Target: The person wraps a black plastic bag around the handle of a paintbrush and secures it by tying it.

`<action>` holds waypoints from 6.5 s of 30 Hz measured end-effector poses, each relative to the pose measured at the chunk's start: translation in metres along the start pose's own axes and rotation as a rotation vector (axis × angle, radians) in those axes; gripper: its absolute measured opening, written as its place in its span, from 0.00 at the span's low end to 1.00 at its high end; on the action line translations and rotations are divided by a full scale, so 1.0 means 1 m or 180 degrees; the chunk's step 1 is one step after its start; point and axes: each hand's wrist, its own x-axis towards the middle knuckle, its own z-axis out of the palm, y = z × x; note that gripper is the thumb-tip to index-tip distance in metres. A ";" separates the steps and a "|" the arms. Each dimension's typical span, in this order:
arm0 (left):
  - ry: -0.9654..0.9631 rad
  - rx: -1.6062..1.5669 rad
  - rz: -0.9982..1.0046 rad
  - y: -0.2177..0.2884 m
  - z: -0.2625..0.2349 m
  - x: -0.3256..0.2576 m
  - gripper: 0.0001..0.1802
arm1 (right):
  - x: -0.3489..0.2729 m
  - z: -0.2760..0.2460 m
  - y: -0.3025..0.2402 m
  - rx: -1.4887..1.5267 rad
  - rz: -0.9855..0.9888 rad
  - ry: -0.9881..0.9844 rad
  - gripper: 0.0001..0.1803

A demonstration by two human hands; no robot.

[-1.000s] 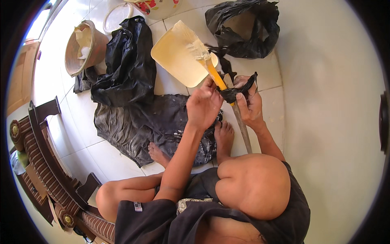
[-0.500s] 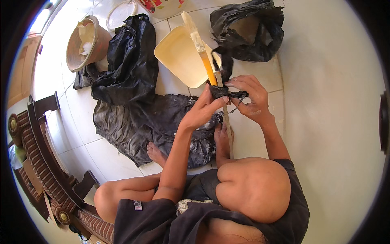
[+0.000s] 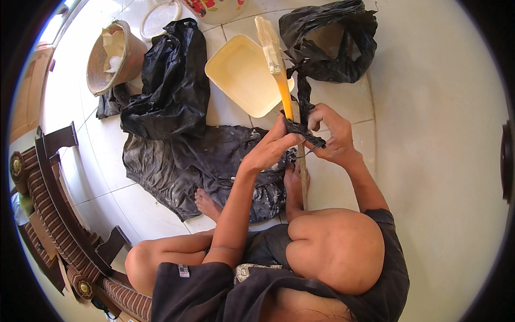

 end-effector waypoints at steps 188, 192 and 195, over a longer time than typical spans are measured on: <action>0.0059 -0.0503 0.0357 -0.058 0.016 0.025 0.14 | -0.004 -0.105 -0.052 0.0288 0.2802 -0.1628 0.12; 0.0385 -0.0936 0.0133 -0.052 0.026 0.029 0.13 | -0.012 -0.096 -0.027 -0.0289 0.1896 -0.1778 0.13; 0.0583 -0.0856 0.0255 -0.060 0.023 0.029 0.13 | -0.019 -0.067 -0.023 -0.1577 0.0574 -0.0957 0.14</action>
